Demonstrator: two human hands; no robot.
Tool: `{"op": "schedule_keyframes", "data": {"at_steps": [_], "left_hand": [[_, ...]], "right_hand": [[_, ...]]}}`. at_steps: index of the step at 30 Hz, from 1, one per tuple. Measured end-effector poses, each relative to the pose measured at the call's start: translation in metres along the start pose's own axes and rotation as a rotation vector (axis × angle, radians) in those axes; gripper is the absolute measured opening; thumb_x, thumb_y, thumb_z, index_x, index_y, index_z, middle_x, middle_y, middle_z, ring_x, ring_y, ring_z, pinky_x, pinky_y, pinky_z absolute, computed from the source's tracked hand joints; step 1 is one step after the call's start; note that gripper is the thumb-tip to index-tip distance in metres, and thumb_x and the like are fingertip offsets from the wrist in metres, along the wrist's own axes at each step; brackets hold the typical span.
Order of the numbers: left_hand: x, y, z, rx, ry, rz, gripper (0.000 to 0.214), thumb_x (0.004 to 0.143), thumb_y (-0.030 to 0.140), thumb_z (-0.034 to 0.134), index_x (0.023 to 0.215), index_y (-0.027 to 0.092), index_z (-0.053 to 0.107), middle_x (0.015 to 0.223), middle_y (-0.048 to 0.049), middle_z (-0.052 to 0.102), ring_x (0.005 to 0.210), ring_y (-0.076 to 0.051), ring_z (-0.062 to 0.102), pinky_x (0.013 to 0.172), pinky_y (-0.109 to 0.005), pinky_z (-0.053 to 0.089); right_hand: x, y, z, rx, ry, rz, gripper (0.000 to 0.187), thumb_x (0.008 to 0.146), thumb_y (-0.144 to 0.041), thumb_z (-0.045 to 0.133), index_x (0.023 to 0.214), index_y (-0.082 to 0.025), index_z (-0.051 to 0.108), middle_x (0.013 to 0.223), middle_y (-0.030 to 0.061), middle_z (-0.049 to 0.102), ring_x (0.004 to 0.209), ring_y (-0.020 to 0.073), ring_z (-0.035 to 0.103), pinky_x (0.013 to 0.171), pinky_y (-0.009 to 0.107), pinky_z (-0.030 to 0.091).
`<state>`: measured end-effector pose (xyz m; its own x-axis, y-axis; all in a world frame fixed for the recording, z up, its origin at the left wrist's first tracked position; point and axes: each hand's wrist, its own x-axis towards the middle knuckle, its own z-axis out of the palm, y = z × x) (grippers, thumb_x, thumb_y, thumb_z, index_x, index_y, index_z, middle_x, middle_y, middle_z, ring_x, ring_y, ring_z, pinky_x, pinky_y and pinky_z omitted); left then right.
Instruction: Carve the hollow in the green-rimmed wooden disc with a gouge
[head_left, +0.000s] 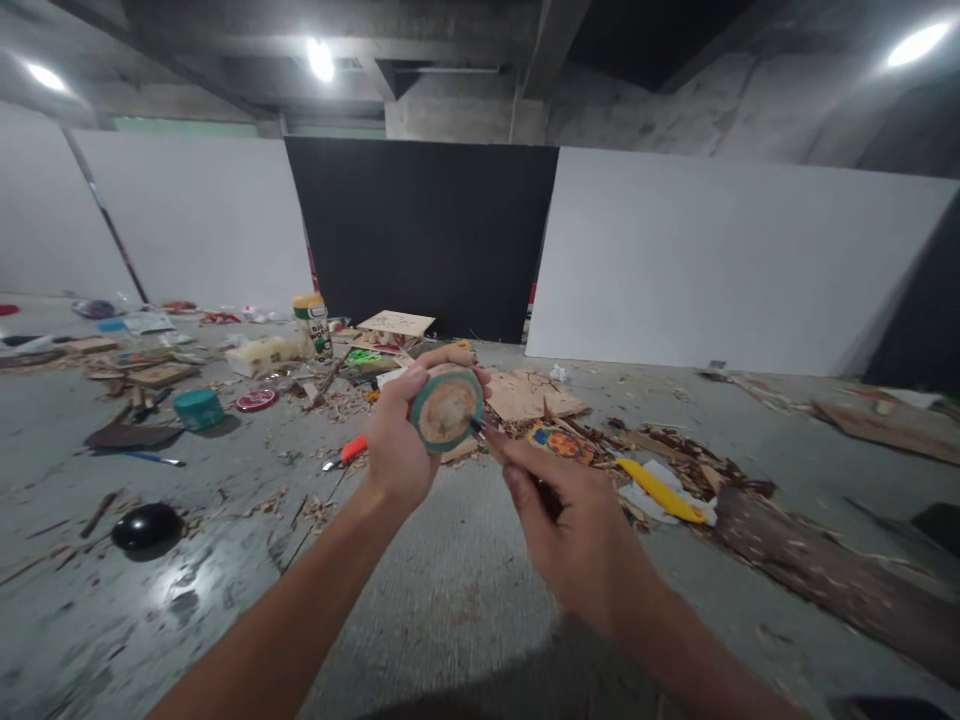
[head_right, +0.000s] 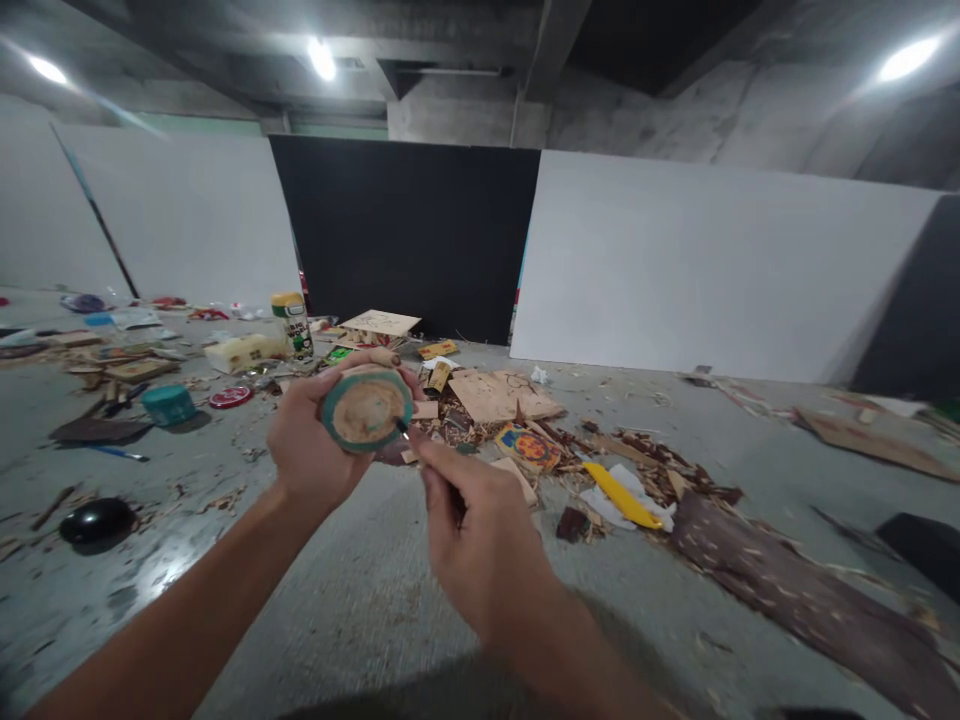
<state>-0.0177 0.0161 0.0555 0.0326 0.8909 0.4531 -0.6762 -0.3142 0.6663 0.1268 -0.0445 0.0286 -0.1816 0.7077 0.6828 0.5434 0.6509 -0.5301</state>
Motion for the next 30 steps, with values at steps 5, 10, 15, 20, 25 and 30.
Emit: {"op": "schedule_keyframes", "data": {"at_steps": [5, 10, 15, 20, 25, 30], "left_hand": [[0.004, -0.001, 0.000, -0.076, 0.041, 0.075, 0.033, 0.082, 0.036, 0.041, 0.085, 0.017, 0.067, 0.086, -0.0129, 0.073, 0.094, -0.030, 0.071, 0.075, -0.043, 0.059], [0.001, 0.001, 0.003, -0.119, 0.084, 0.042, 0.030, 0.086, 0.038, 0.044, 0.093, 0.020, 0.067, 0.092, -0.0102, 0.074, 0.098, -0.030, 0.070, 0.080, -0.046, 0.058], [0.000, 0.008, 0.001, -0.139, -0.044, 0.071, 0.027, 0.076, 0.031, 0.048, 0.090, 0.021, 0.068, 0.092, -0.0095, 0.074, 0.099, -0.032, 0.069, 0.082, -0.049, 0.058], [0.001, 0.009, -0.007, 0.027, -0.117, 0.214, 0.029, 0.081, 0.037, 0.050, 0.086, 0.020, 0.073, 0.087, -0.0108, 0.074, 0.085, -0.028, 0.070, 0.067, -0.039, 0.058], [-0.001, 0.006, -0.015, 0.294, -0.127, 0.272, 0.028, 0.082, 0.034, 0.058, 0.086, 0.016, 0.078, 0.085, -0.0118, 0.075, 0.075, -0.025, 0.069, 0.066, -0.035, 0.056], [-0.002, 0.009, -0.018, 0.354, -0.157, 0.212, 0.028, 0.078, 0.032, 0.059, 0.084, 0.015, 0.080, 0.089, -0.0144, 0.076, 0.079, -0.027, 0.069, 0.066, -0.035, 0.055]], "right_hand": [[-0.001, -0.007, -0.002, 0.085, -0.071, 0.042, 0.035, 0.091, -0.014, 0.050, 0.119, -0.017, 0.071, 0.118, 0.0095, 0.074, 0.108, 0.0242, 0.071, 0.093, 0.041, 0.058], [0.000, -0.008, -0.001, 0.044, -0.011, 0.025, 0.036, 0.093, -0.016, 0.048, 0.123, -0.017, 0.069, 0.120, 0.0098, 0.073, 0.108, 0.0246, 0.071, 0.093, 0.042, 0.058], [-0.001, -0.009, 0.000, 0.003, -0.003, 0.057, 0.035, 0.094, -0.017, 0.047, 0.122, -0.015, 0.068, 0.116, 0.0104, 0.075, 0.105, 0.0247, 0.072, 0.092, 0.041, 0.058], [-0.004, -0.009, 0.004, -0.014, 0.022, -0.017, 0.034, 0.094, -0.015, 0.046, 0.119, -0.015, 0.069, 0.112, 0.0104, 0.076, 0.098, 0.0217, 0.074, 0.083, 0.034, 0.060], [-0.004, -0.006, 0.004, -0.059, 0.080, 0.012, 0.034, 0.094, -0.017, 0.048, 0.119, -0.014, 0.069, 0.111, 0.0119, 0.076, 0.094, 0.0232, 0.075, 0.084, 0.038, 0.060], [0.000, -0.002, 0.001, -0.002, -0.084, 0.000, 0.035, 0.091, -0.013, 0.050, 0.117, -0.020, 0.073, 0.110, 0.0086, 0.077, 0.093, 0.0237, 0.075, 0.080, 0.038, 0.061]]}}
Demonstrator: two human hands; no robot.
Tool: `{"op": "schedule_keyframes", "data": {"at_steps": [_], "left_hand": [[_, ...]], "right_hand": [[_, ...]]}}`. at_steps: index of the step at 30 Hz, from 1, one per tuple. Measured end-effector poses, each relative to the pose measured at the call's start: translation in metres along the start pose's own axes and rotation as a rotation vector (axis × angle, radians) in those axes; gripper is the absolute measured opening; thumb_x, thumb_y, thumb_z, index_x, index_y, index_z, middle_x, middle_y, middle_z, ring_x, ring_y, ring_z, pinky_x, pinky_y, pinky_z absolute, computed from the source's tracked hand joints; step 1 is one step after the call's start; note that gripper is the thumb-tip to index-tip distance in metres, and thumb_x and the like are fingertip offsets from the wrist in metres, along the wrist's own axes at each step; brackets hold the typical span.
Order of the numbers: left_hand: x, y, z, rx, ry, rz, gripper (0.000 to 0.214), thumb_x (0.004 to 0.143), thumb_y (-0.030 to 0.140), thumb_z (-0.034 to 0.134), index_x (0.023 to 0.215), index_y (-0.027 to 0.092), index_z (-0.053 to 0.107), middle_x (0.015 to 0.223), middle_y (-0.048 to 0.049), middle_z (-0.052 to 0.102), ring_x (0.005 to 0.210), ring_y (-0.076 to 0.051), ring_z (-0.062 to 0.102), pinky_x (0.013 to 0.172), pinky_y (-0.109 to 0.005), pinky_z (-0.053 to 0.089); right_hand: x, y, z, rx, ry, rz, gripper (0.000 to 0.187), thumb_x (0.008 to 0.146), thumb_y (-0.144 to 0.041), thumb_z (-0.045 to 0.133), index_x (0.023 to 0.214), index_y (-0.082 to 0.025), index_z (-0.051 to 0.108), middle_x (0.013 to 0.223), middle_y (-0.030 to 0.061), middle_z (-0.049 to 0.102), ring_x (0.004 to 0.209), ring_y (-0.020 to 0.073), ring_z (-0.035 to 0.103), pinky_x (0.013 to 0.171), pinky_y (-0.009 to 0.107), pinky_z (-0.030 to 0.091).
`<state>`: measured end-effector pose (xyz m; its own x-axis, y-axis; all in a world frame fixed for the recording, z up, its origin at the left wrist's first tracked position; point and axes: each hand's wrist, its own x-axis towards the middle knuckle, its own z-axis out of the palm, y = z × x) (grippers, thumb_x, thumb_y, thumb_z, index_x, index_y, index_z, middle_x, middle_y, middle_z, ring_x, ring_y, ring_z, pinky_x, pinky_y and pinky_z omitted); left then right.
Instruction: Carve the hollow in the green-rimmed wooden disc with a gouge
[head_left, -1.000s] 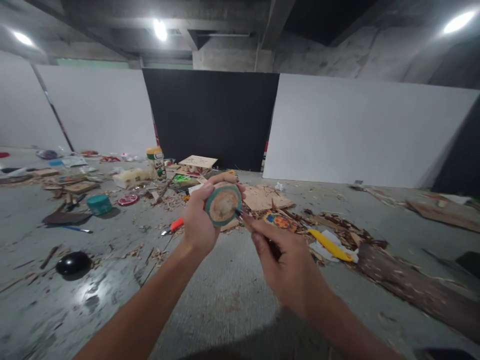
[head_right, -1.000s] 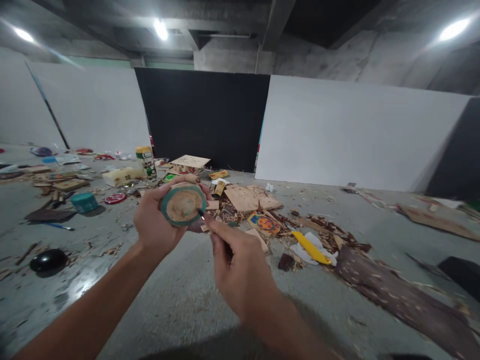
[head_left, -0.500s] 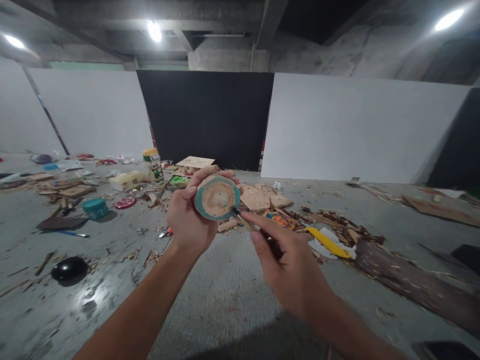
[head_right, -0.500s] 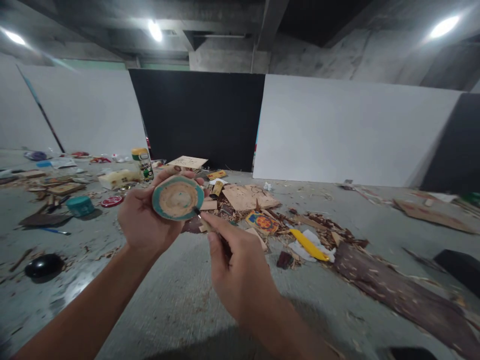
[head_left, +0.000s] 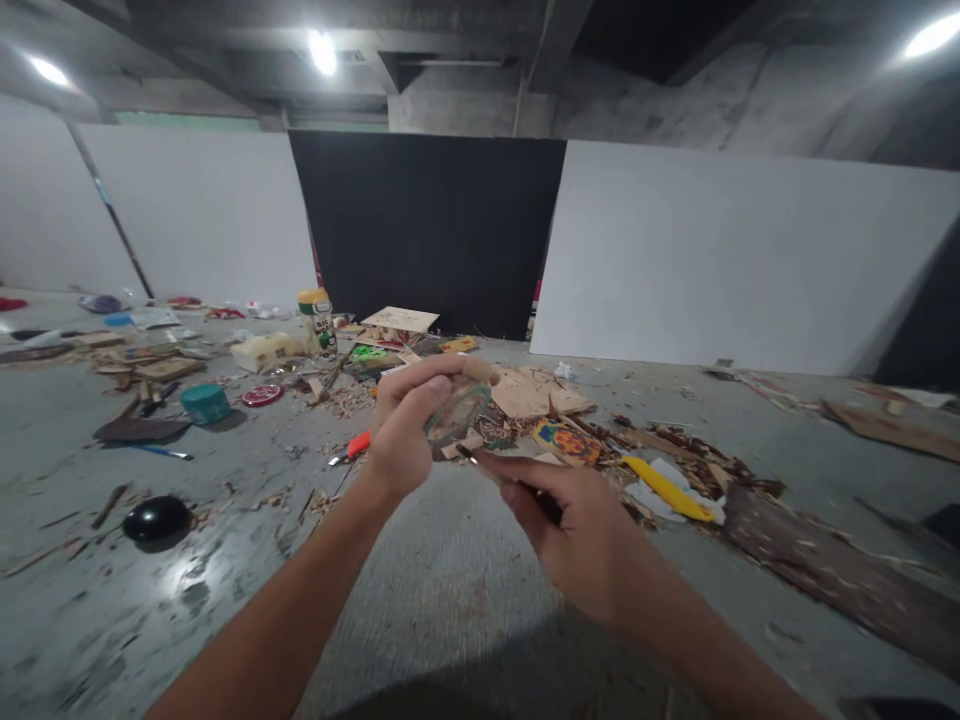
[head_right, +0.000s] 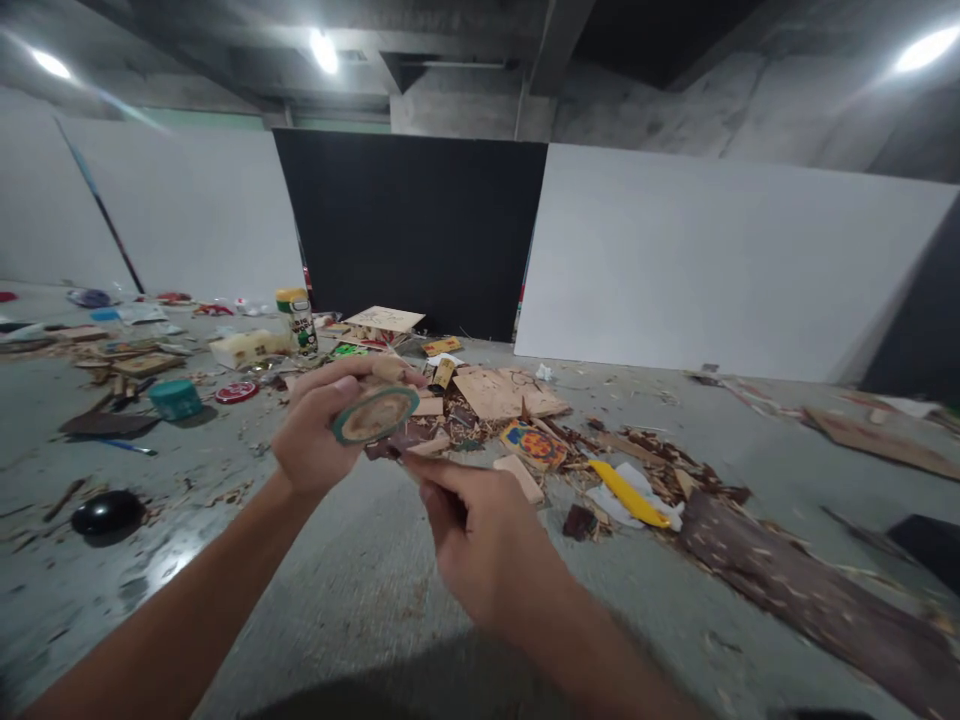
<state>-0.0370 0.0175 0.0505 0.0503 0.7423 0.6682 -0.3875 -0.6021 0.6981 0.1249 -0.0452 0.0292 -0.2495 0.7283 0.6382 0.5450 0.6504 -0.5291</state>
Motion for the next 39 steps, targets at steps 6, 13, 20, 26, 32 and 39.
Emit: {"op": "schedule_keyframes", "data": {"at_steps": [6, 13, 20, 26, 32, 39], "left_hand": [[0.001, 0.000, 0.000, -0.003, -0.025, 0.016, 0.029, 0.079, 0.032, 0.056, 0.085, 0.016, 0.079, 0.090, -0.0120, 0.075, 0.066, -0.023, 0.066, 0.060, -0.034, 0.055], [0.006, 0.000, 0.013, -0.407, 0.161, -0.050, 0.025, 0.082, 0.032, 0.052, 0.081, 0.017, 0.073, 0.087, -0.0086, 0.071, 0.086, -0.026, 0.070, 0.078, -0.042, 0.060], [0.009, 0.002, 0.010, -0.584, 0.211, -0.246, 0.026, 0.093, 0.036, 0.049, 0.086, 0.018, 0.066, 0.096, -0.0065, 0.071, 0.100, -0.027, 0.069, 0.094, -0.051, 0.054], [0.005, 0.008, 0.010, -0.716, 0.064, -0.421, 0.037, 0.085, 0.027, 0.040, 0.113, 0.021, 0.063, 0.127, -0.0131, 0.065, 0.116, -0.038, 0.063, 0.092, -0.061, 0.050], [0.005, 0.009, 0.014, -0.645, 0.177, -0.450, 0.041, 0.088, 0.038, 0.039, 0.113, 0.017, 0.063, 0.110, -0.0149, 0.071, 0.102, -0.034, 0.068, 0.085, -0.053, 0.055], [0.002, 0.001, 0.017, -0.609, -0.018, -0.410, 0.030, 0.076, 0.027, 0.042, 0.090, 0.014, 0.065, 0.097, -0.0136, 0.072, 0.095, -0.030, 0.070, 0.083, -0.044, 0.056]], "right_hand": [[0.000, -0.003, -0.001, 0.020, 0.044, 0.043, 0.036, 0.092, -0.014, 0.050, 0.120, -0.018, 0.071, 0.106, 0.0100, 0.078, 0.090, 0.0234, 0.075, 0.078, 0.037, 0.062], [-0.002, -0.005, 0.007, 0.104, -0.030, 0.072, 0.040, 0.089, -0.010, 0.049, 0.122, -0.018, 0.070, 0.103, 0.0083, 0.078, 0.088, 0.0206, 0.075, 0.073, 0.031, 0.060], [-0.004, -0.003, 0.006, 0.020, 0.072, 0.029, 0.035, 0.093, -0.018, 0.047, 0.120, -0.014, 0.069, 0.117, 0.0106, 0.074, 0.106, 0.0221, 0.071, 0.090, 0.035, 0.058], [0.001, 0.005, -0.004, -0.056, 0.171, 0.074, 0.036, 0.095, -0.022, 0.048, 0.126, -0.015, 0.066, 0.123, 0.0107, 0.072, 0.106, 0.0233, 0.071, 0.089, 0.038, 0.058], [0.000, 0.001, -0.011, -0.041, 0.202, 0.044, 0.034, 0.094, -0.020, 0.050, 0.122, -0.015, 0.068, 0.113, 0.0101, 0.076, 0.097, 0.0221, 0.074, 0.085, 0.036, 0.060], [0.001, 0.002, -0.009, -0.086, 0.158, -0.058, 0.034, 0.096, -0.015, 0.048, 0.123, -0.017, 0.068, 0.117, 0.0094, 0.074, 0.107, 0.0199, 0.070, 0.090, 0.035, 0.056]]}}
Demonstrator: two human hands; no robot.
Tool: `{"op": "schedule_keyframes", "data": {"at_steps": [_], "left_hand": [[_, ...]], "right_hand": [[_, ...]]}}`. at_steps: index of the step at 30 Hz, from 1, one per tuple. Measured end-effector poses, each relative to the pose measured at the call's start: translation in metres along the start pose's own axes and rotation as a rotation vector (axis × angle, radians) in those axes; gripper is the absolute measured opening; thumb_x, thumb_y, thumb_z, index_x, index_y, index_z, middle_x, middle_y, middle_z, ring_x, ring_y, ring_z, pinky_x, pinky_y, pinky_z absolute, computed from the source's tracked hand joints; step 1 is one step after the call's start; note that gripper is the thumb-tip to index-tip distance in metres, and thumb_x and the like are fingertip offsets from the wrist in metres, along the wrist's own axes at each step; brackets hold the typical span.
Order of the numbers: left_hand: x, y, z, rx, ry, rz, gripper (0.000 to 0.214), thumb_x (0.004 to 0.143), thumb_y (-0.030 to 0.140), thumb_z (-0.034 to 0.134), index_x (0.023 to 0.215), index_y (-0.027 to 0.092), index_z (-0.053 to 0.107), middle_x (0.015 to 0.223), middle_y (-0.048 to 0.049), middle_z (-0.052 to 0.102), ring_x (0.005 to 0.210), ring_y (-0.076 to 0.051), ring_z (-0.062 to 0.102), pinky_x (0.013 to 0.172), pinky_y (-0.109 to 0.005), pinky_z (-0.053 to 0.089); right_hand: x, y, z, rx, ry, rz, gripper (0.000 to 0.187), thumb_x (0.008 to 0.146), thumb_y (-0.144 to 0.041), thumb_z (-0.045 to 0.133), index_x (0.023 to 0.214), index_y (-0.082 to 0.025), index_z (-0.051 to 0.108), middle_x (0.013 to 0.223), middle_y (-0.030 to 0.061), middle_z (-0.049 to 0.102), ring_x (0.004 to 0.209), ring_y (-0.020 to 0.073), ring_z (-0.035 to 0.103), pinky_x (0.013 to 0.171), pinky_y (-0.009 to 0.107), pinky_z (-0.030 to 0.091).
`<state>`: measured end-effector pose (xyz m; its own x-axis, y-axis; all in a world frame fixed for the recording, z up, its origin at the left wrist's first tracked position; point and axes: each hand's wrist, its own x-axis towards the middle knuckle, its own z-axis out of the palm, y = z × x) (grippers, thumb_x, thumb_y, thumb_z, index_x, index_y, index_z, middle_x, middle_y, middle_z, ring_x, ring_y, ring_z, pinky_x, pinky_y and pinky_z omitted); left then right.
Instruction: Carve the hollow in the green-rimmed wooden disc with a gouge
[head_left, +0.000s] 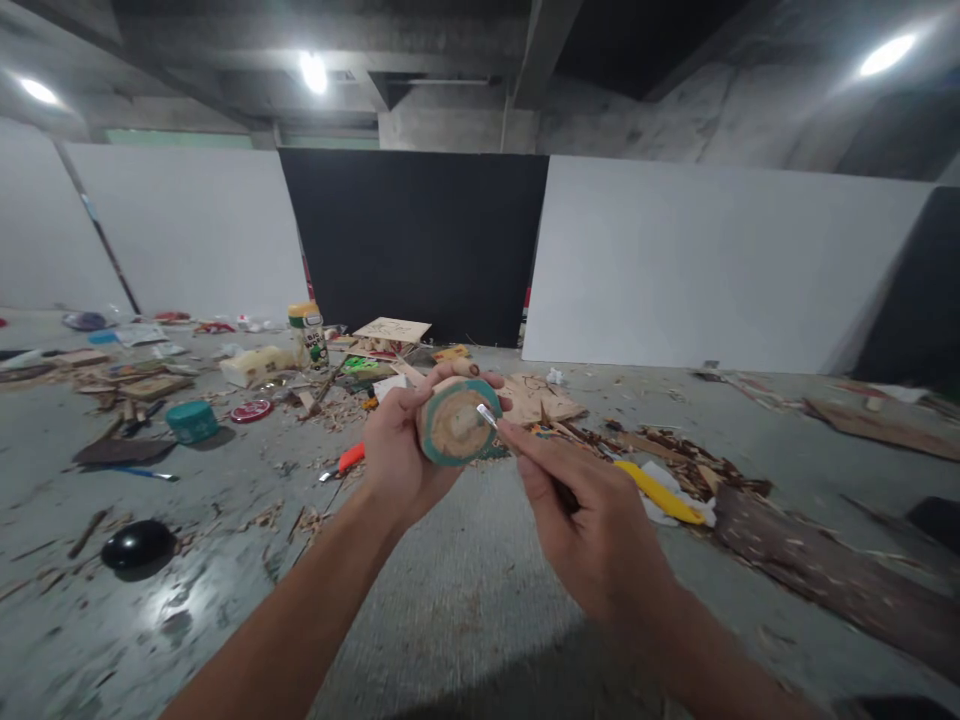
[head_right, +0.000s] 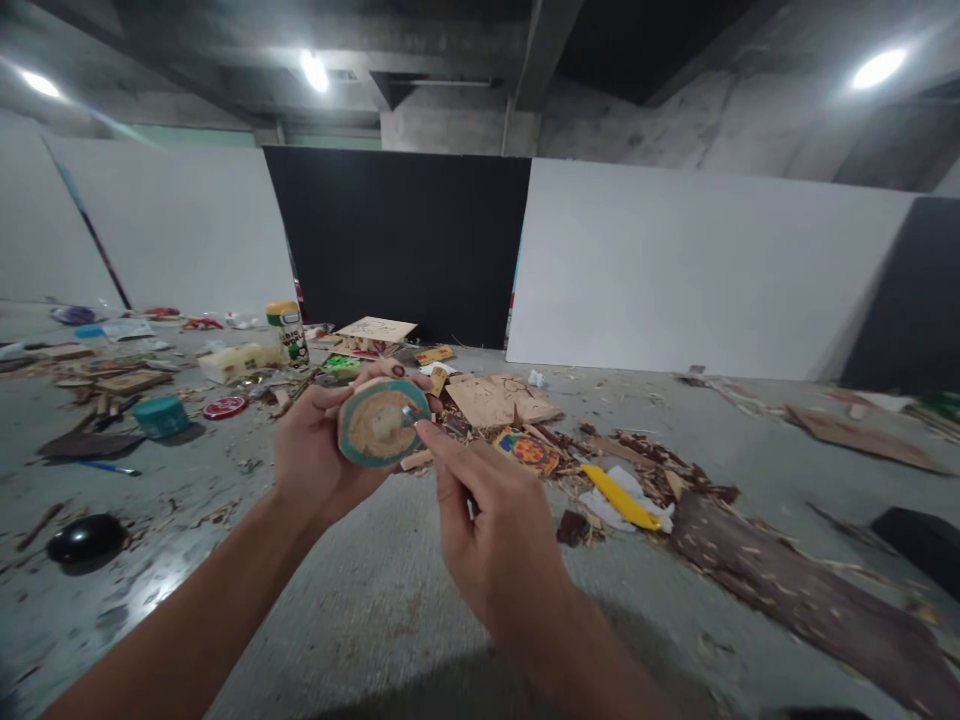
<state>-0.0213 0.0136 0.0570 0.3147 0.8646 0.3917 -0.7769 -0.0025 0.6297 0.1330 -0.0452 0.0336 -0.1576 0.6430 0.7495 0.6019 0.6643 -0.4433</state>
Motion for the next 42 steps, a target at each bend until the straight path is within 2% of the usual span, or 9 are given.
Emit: {"op": "schedule_keyframes", "data": {"at_steps": [5, 9, 11, 16, 22, 30, 34, 38, 42], "left_hand": [[0.000, -0.002, -0.003, 0.050, -0.069, 0.026, 0.032, 0.078, 0.032, 0.046, 0.091, 0.012, 0.067, 0.097, -0.0143, 0.073, 0.098, -0.031, 0.069, 0.083, -0.044, 0.056], [0.001, -0.005, -0.003, 0.117, -0.062, 0.040, 0.030, 0.082, 0.035, 0.048, 0.090, 0.013, 0.068, 0.098, -0.0135, 0.073, 0.098, -0.031, 0.069, 0.082, -0.043, 0.057], [0.001, -0.006, -0.003, 0.133, -0.043, 0.042, 0.028, 0.081, 0.034, 0.050, 0.090, 0.014, 0.067, 0.097, -0.0131, 0.073, 0.098, -0.031, 0.069, 0.080, -0.043, 0.057], [0.000, -0.005, -0.003, 0.172, -0.011, 0.046, 0.028, 0.078, 0.033, 0.052, 0.090, 0.013, 0.067, 0.100, -0.0141, 0.073, 0.097, -0.033, 0.070, 0.078, -0.045, 0.058], [-0.001, -0.002, -0.001, 0.221, -0.040, 0.045, 0.035, 0.078, 0.035, 0.050, 0.099, 0.012, 0.067, 0.102, -0.0154, 0.072, 0.095, -0.033, 0.070, 0.077, -0.045, 0.058], [-0.001, 0.000, 0.000, 0.235, -0.045, -0.011, 0.037, 0.077, 0.031, 0.049, 0.102, 0.010, 0.065, 0.098, -0.0161, 0.073, 0.091, -0.033, 0.071, 0.076, -0.044, 0.058], [-0.001, 0.003, -0.001, 0.253, -0.061, -0.043, 0.034, 0.075, 0.032, 0.052, 0.096, 0.010, 0.066, 0.092, -0.0161, 0.074, 0.090, -0.033, 0.071, 0.076, -0.044, 0.058], [-0.003, 0.005, -0.001, 0.290, -0.081, -0.045, 0.034, 0.075, 0.033, 0.053, 0.095, 0.010, 0.068, 0.091, -0.0163, 0.074, 0.091, -0.033, 0.071, 0.078, -0.044, 0.057], [-0.003, 0.002, -0.002, 0.286, -0.112, -0.027, 0.035, 0.077, 0.034, 0.050, 0.094, 0.010, 0.069, 0.092, -0.0163, 0.073, 0.093, -0.033, 0.070, 0.079, -0.043, 0.057]], "right_hand": [[0.002, 0.005, 0.001, 0.071, -0.056, 0.149, 0.035, 0.097, -0.027, 0.047, 0.127, -0.016, 0.062, 0.122, 0.0120, 0.071, 0.109, 0.0227, 0.068, 0.090, 0.038, 0.054], [0.006, 0.004, -0.005, 0.162, -0.206, 0.363, 0.038, 0.098, -0.042, 0.043, 0.123, -0.017, 0.057, 0.079, 0.0051, 0.070, 0.065, 0.0193, 0.064, 0.056, 0.031, 0.049], [0.007, 0.003, -0.009, 0.154, -0.250, 0.408, 0.040, 0.099, -0.047, 0.040, 0.123, -0.018, 0.055, 0.068, 0.0008, 0.062, 0.057, 0.0177, 0.056, 0.052, 0.029, 0.043], [0.005, 0.003, -0.008, 0.099, -0.280, 0.371, 0.044, 0.100, -0.054, 0.032, 0.113, -0.020, 0.057, 0.078, 0.0025, 0.058, 0.069, 0.0180, 0.053, 0.065, 0.031, 0.043], [0.000, 0.003, -0.001, 0.264, -0.442, 0.518, 0.049, 0.098, -0.060, 0.028, 0.070, -0.023, 0.044, 0.058, -0.0031, 0.044, 0.050, 0.0128, 0.040, 0.047, 0.027, 0.031], [0.002, 0.006, -0.002, -0.001, -0.321, 0.334, 0.044, 0.099, -0.054, 0.028, 0.071, -0.024, 0.043, 0.063, 0.0007, 0.051, 0.057, 0.0167, 0.045, 0.052, 0.031, 0.032], [0.006, 0.000, -0.015, 0.063, -0.440, 0.320, 0.046, 0.101, -0.050, 0.027, 0.063, -0.025, 0.039, 0.057, -0.0019, 0.045, 0.051, 0.0141, 0.042, 0.048, 0.028, 0.035], [0.009, -0.002, -0.022, 0.167, -0.497, 0.353, 0.050, 0.100, -0.056, 0.028, 0.062, -0.024, 0.040, 0.056, -0.0028, 0.043, 0.048, 0.0121, 0.038, 0.046, 0.026, 0.037], [0.008, -0.001, -0.017, 0.396, -0.618, 0.550, 0.053, 0.096, -0.066, 0.026, 0.064, -0.026, 0.036, 0.053, -0.0058, 0.035, 0.044, 0.0106, 0.031, 0.038, 0.022, 0.029]]}}
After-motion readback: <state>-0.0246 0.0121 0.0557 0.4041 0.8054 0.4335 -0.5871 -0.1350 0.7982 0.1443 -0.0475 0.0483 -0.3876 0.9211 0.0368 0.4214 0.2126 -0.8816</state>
